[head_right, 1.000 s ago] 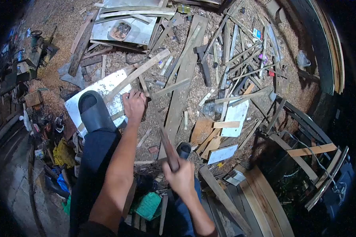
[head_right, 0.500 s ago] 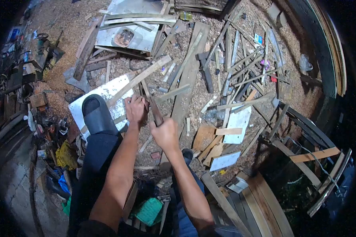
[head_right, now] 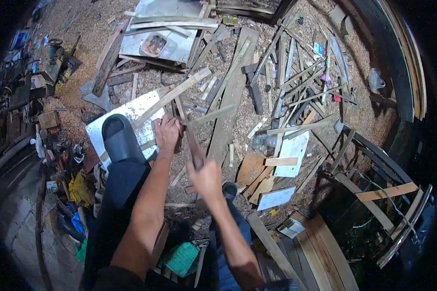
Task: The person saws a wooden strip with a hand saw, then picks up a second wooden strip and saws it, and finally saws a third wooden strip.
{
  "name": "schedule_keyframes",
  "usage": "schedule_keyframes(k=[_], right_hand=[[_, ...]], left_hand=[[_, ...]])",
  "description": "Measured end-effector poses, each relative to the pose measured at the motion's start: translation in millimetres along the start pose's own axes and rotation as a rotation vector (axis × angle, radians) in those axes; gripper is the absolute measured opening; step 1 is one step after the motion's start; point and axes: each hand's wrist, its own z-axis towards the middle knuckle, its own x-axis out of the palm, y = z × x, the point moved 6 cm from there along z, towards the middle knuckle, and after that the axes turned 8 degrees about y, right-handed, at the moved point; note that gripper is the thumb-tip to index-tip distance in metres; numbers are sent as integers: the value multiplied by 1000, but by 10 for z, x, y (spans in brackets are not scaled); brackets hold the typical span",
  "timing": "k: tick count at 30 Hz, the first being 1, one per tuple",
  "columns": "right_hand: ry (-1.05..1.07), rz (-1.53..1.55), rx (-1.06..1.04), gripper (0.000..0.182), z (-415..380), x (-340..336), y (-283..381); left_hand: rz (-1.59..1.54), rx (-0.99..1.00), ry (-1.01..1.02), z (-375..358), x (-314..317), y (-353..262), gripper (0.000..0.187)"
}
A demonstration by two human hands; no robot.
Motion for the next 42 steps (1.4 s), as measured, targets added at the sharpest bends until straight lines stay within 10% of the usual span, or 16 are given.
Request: schedule_keyframes(k=[4, 11, 18, 20, 24, 27, 29, 35, 42], right_hand=[[-35, 29, 69, 23, -908, -162, 70], [-39, -16, -23, 30, 202, -34, 179], [-117, 24, 23, 27, -1052, -211, 13], [-203, -159, -281, 31, -581, -189, 89], [-14, -86, -35, 34, 109, -30, 107], [-156, -91, -241, 40, -669, -4, 115], [-101, 97, 49, 27, -1133, -100, -62], [-102, -61, -47, 30, 278, -56, 160], [73, 194, -365, 41, 66, 53, -29]], left_hand=[[30, -28, -100, -36, -31, -4, 20], [24, 51, -38, 11, -14, 1, 21], [8, 20, -76, 46, -93, -27, 20], [1, 11, -90, -1, -106, -38, 21], [1, 49, -20, -11, -37, -10, 20], [82, 26, -48, 60, 81, 73, 19], [22, -8, -68, -80, 24, 12, 18], [-18, 19, 12, 4, -12, 15, 17], [39, 8, 5, -14, -17, 11, 16]])
